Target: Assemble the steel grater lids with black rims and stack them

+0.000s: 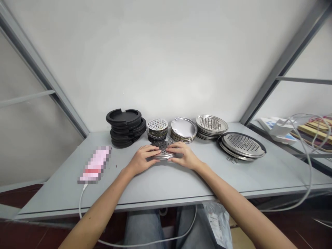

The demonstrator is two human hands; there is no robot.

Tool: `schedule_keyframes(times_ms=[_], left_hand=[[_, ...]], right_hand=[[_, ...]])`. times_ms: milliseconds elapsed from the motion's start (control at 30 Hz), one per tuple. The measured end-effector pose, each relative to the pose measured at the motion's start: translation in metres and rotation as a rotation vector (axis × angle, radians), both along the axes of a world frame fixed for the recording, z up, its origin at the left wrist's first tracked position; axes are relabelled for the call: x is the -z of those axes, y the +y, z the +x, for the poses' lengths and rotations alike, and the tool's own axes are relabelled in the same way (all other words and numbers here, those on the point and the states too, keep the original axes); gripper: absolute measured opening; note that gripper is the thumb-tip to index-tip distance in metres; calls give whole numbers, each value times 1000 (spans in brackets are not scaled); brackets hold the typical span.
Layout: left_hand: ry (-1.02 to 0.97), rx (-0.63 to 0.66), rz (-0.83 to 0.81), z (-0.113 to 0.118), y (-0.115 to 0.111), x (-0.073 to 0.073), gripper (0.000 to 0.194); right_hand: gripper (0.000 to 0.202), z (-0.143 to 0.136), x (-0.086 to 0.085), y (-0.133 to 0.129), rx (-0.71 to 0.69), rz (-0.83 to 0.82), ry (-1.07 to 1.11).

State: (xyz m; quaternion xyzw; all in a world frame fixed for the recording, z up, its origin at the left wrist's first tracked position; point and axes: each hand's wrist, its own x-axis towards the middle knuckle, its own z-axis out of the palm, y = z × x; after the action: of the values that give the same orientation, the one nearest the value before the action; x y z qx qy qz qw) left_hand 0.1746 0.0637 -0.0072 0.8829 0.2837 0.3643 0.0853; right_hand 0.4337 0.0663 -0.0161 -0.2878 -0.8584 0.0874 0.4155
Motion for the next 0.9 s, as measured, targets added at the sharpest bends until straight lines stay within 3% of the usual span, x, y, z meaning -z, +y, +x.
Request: schedule_keyframes(times_ms=[267, 400, 567, 700, 900], left_hand=[[143, 11, -110, -1, -5, -6, 38], [164, -3, -211, 0, -7, -7, 56], [118, -168, -286, -1, -3, 4, 70], [115, -168, -303, -3, 1, 11, 82], [179, -170, -305, -5, 0, 8, 87]], right_hand=[[38, -1, -1, -4, -2, 21, -149], [36, -1, -2, -7, 14, 20, -217], [35, -5, -4, -12, 41, 11, -268], [37, -7, -7, -15, 61, 41, -339], [51, -8, -11, -20, 24, 24, -366]])
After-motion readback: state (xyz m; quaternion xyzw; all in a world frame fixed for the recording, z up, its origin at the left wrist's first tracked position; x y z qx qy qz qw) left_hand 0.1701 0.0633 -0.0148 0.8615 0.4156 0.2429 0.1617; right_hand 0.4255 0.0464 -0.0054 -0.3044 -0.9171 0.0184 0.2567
